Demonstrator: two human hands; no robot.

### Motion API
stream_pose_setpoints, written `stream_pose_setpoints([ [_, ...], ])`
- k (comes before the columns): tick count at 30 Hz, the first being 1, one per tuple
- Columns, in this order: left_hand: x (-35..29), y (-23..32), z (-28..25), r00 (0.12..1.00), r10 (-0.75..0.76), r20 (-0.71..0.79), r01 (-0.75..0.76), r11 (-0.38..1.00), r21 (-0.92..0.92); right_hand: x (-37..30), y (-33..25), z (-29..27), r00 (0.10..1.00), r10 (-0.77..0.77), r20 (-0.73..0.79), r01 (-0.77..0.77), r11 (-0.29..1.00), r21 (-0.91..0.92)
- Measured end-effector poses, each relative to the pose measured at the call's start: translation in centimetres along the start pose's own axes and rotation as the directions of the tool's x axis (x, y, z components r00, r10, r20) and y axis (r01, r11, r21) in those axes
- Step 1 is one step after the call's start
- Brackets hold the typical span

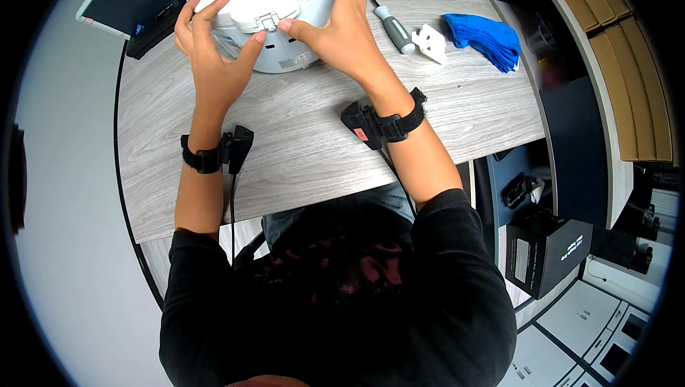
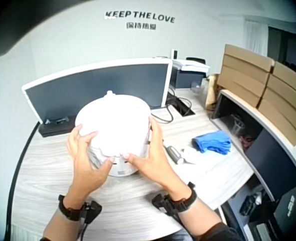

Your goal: The person wipes the exterior of a white rice cooker with a blue cloth, then uses a screwdriver to remove screws from the lid and body. The person removes the lid and continues unscrewing components from the cooker's top surface.

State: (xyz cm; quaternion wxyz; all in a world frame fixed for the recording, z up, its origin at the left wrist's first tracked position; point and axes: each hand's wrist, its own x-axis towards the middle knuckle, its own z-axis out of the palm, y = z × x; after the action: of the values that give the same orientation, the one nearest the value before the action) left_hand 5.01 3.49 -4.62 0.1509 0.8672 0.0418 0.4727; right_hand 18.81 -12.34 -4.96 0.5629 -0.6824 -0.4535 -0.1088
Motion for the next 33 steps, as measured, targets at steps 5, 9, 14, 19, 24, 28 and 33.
stream_pose_setpoints([
  [5,0.0,0.0,-0.2,1.0,0.019,-0.002,-0.019,1.0,0.021,-0.4,-0.6,-1.4,0.992,0.106,0.064,-0.109,0.993,0.034],
  [9,-0.1,0.0,0.2,1.0,0.021,-0.021,-0.021,1.0,0.005,-3.1,2.8,-3.4,0.987,0.157,-0.038,-0.16,0.98,-0.12],
  [14,0.0,-0.1,0.0,0.999,0.036,-0.01,-0.036,0.999,0.004,-5.8,5.1,-7.7,0.903,0.422,-0.085,-0.431,0.884,-0.184],
  [19,-0.1,0.7,-0.2,1.0,0.004,0.0,-0.004,0.999,0.04,-6.4,6.5,-9.6,0.796,0.604,-0.048,-0.602,0.78,-0.173],
  [24,-0.5,1.2,0.0,1.0,0.008,-0.007,-0.008,1.0,0.029,-6.2,6.3,-9.8,0.776,0.63,-0.026,-0.622,0.759,-0.194],
  [28,-0.5,1.5,0.1,0.999,0.039,-0.006,-0.039,0.998,-0.04,-6.0,6.3,-9.7,0.79,0.613,-0.013,-0.603,0.775,-0.19],
  [33,-0.7,1.8,0.0,0.999,0.035,0.007,-0.034,0.998,-0.061,-5.9,5.6,-9.4,0.9,0.435,-0.028,-0.435,0.891,-0.126],
])
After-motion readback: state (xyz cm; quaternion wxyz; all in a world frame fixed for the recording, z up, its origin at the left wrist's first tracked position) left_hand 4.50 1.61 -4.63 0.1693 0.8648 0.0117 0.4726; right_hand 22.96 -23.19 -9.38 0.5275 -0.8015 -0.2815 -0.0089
